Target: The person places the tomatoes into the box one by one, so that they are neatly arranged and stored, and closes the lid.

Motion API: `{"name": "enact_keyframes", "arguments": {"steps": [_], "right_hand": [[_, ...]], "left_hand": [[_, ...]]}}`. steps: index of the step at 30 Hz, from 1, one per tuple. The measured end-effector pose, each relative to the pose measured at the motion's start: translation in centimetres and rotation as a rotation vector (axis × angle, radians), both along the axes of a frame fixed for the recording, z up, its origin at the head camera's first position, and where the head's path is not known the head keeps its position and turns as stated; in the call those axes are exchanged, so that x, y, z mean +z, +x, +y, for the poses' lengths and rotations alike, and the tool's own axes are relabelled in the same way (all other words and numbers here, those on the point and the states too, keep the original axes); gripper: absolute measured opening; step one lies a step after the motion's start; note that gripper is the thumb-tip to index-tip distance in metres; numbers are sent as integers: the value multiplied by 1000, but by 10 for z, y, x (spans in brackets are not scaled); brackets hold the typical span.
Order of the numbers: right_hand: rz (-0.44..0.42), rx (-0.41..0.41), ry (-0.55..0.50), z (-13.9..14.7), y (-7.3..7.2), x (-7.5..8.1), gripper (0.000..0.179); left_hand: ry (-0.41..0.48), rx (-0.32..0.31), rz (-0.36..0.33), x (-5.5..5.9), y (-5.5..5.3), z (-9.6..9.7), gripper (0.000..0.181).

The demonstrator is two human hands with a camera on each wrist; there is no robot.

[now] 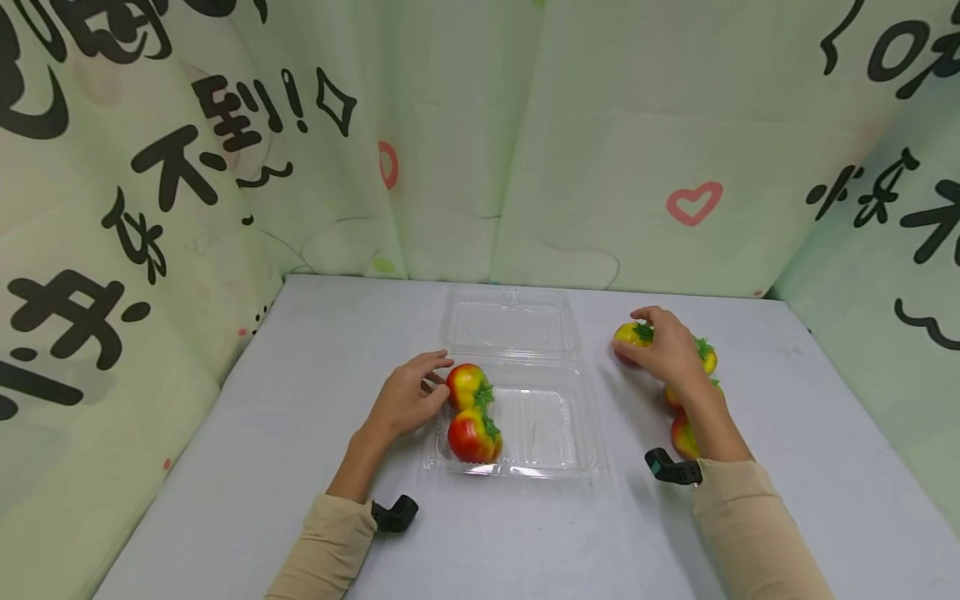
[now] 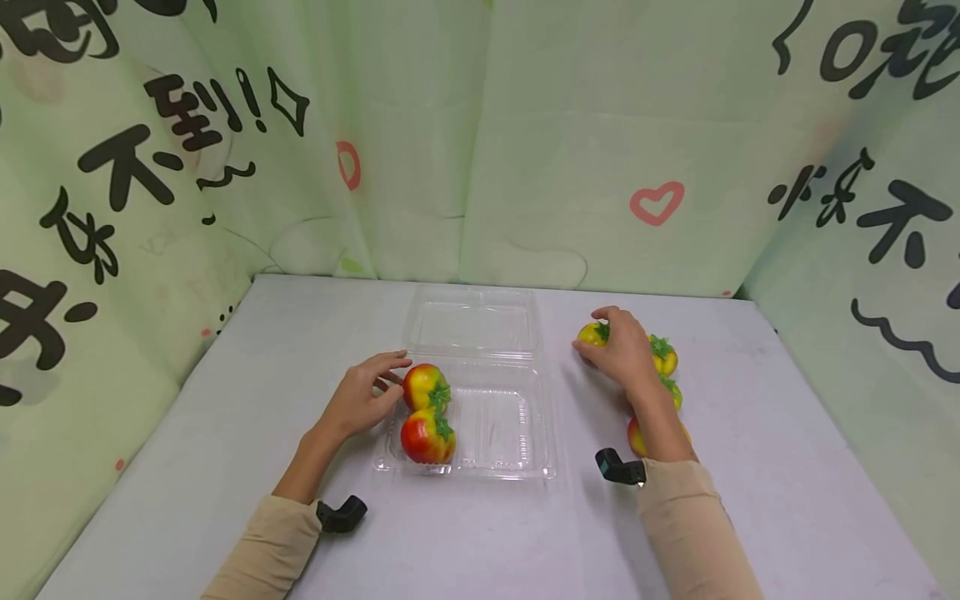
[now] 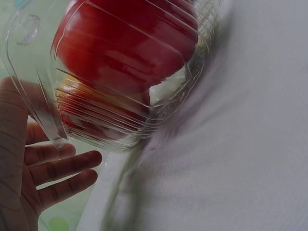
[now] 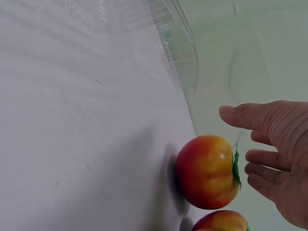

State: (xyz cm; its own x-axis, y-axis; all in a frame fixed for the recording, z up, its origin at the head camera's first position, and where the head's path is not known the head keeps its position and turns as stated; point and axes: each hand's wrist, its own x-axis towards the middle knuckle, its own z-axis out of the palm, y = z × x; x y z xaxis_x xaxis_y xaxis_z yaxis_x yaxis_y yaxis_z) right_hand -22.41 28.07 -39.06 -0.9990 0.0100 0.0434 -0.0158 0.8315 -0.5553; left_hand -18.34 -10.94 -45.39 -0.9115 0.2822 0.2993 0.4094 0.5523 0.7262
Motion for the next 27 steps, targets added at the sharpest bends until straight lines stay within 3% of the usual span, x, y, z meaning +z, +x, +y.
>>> {"name": "enact_keyframes", "arguments": {"steps": [16,27], "right_hand": [[-15,90,54,9,-11,-8,57],[-16,91,96,11,-15,-15,56]], "left_hand": [[-1,-5,4,1,-1,0,40],[1,-12,13,0,-1,-1,40]]}}
